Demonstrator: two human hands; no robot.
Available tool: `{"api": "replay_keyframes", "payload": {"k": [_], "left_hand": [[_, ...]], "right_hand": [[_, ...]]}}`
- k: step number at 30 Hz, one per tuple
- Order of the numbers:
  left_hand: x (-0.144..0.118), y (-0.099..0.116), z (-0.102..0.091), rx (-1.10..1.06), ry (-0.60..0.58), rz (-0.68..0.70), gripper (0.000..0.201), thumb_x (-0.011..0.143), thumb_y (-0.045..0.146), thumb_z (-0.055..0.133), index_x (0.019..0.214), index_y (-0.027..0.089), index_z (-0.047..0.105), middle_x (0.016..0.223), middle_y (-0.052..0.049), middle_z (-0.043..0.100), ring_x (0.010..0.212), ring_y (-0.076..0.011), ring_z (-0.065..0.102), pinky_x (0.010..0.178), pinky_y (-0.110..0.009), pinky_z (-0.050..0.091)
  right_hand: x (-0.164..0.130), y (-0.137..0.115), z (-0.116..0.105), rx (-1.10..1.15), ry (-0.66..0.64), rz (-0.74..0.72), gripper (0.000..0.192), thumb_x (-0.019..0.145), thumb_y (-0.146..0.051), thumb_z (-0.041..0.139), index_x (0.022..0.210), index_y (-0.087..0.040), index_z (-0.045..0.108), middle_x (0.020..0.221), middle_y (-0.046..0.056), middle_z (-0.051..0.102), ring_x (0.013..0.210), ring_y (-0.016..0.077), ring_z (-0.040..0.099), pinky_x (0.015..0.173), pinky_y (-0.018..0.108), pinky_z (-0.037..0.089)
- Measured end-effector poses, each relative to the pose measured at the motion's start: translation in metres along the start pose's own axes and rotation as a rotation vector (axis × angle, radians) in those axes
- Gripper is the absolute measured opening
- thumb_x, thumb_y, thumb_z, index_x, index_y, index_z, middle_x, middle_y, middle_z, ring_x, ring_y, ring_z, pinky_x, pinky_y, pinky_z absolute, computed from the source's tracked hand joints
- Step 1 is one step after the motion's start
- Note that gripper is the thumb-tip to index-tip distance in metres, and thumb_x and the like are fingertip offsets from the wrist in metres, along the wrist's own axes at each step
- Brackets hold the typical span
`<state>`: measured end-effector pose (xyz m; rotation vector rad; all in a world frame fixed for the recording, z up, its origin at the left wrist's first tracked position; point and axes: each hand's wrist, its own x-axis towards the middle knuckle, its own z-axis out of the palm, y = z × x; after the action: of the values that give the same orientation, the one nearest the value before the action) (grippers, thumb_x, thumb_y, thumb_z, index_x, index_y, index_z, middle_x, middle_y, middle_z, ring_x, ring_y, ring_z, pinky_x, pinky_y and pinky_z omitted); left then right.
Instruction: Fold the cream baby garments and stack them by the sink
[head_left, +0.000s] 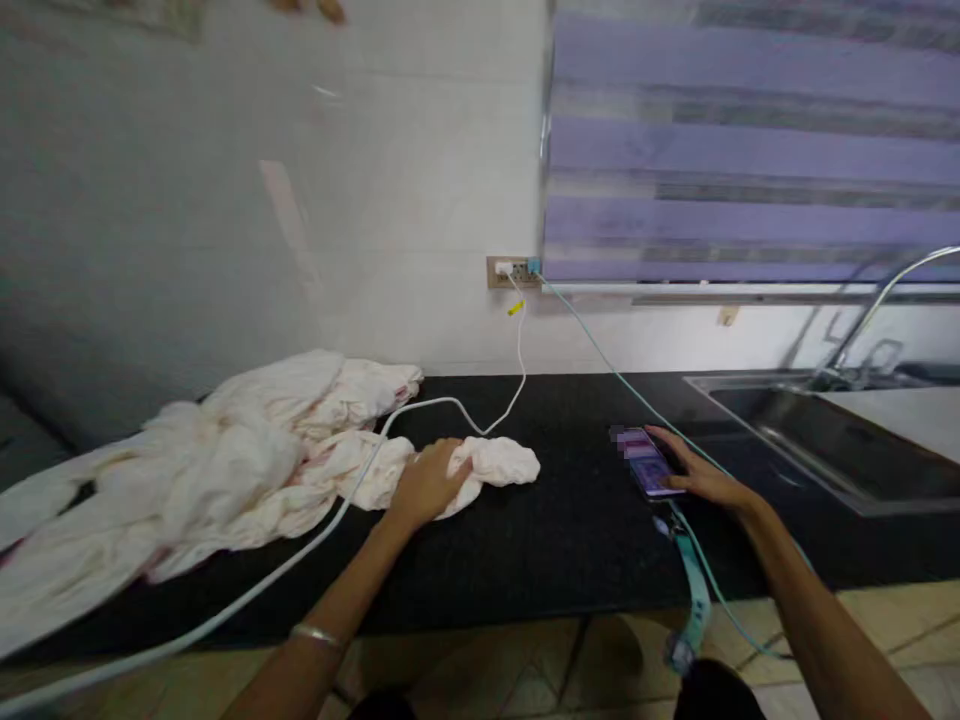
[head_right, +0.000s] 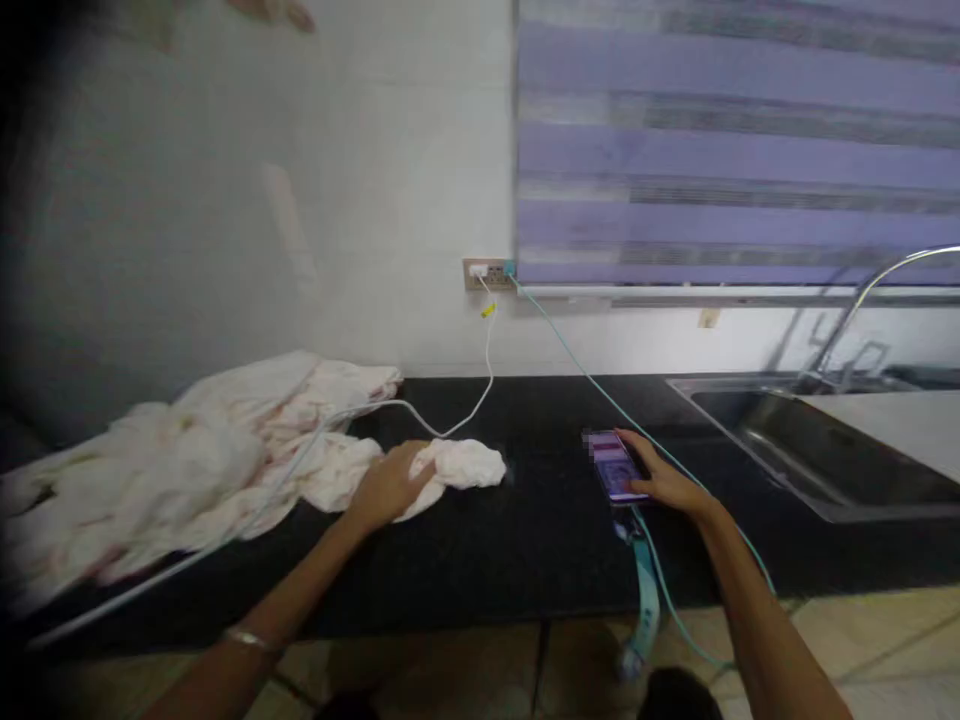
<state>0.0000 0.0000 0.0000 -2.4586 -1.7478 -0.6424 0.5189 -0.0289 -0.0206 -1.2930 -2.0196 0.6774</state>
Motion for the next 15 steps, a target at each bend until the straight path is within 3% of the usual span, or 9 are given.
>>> {"api": "replay_keyframes", "payload": {"k": [5, 10, 12, 15], "left_hand": [[0.001, 0.005, -0.001, 0.066, 0.027, 0.007, 0.039, 0.106, 0.043, 0.035, 0.126, 0.018, 0.057, 0.121, -0.011, 0.068, 0.115, -0.0292, 0.062, 0.103, -0.05, 0.041], [0.012, 0.026, -0.01, 0.135, 0.004, 0.09, 0.041, 0.107, 0.034, 0.027, 0.125, 0.016, 0.06, 0.125, -0.014, 0.069, 0.119, -0.0313, 0.062, 0.117, -0.067, 0.022], [0.018, 0.043, -0.017, 0.101, -0.013, 0.139, 0.042, 0.107, 0.033, 0.027, 0.129, 0.018, 0.06, 0.132, -0.014, 0.067, 0.125, -0.0304, 0.06, 0.12, -0.063, 0.022], [0.026, 0.081, -0.024, -0.011, -0.059, 0.19, 0.045, 0.107, 0.037, 0.029, 0.138, 0.02, 0.057, 0.146, -0.013, 0.059, 0.129, -0.0282, 0.06, 0.114, -0.048, 0.039]], "right_hand": [[-0.001, -0.001, 0.0, -0.018, 0.004, 0.003, 0.099, 0.077, -0.037, 0.069, 0.163, -0.022, 0.021, 0.169, 0.011, 0.02, 0.157, 0.0286, 0.02, 0.13, 0.045, 0.01], [-0.002, -0.009, -0.003, 0.121, 0.071, 0.127, 0.09, 0.08, -0.037, 0.062, 0.162, -0.028, 0.026, 0.17, 0.005, 0.022, 0.157, 0.0278, 0.022, 0.129, 0.048, 0.016], [-0.003, -0.012, -0.002, 0.172, 0.111, 0.168, 0.088, 0.079, -0.037, 0.061, 0.161, -0.03, 0.03, 0.169, 0.004, 0.026, 0.156, 0.0285, 0.025, 0.128, 0.049, 0.02], [-0.002, -0.013, 0.0, 0.199, 0.141, 0.175, 0.087, 0.076, -0.034, 0.063, 0.159, -0.031, 0.036, 0.166, 0.003, 0.033, 0.154, 0.0288, 0.029, 0.128, 0.049, 0.021]]}}
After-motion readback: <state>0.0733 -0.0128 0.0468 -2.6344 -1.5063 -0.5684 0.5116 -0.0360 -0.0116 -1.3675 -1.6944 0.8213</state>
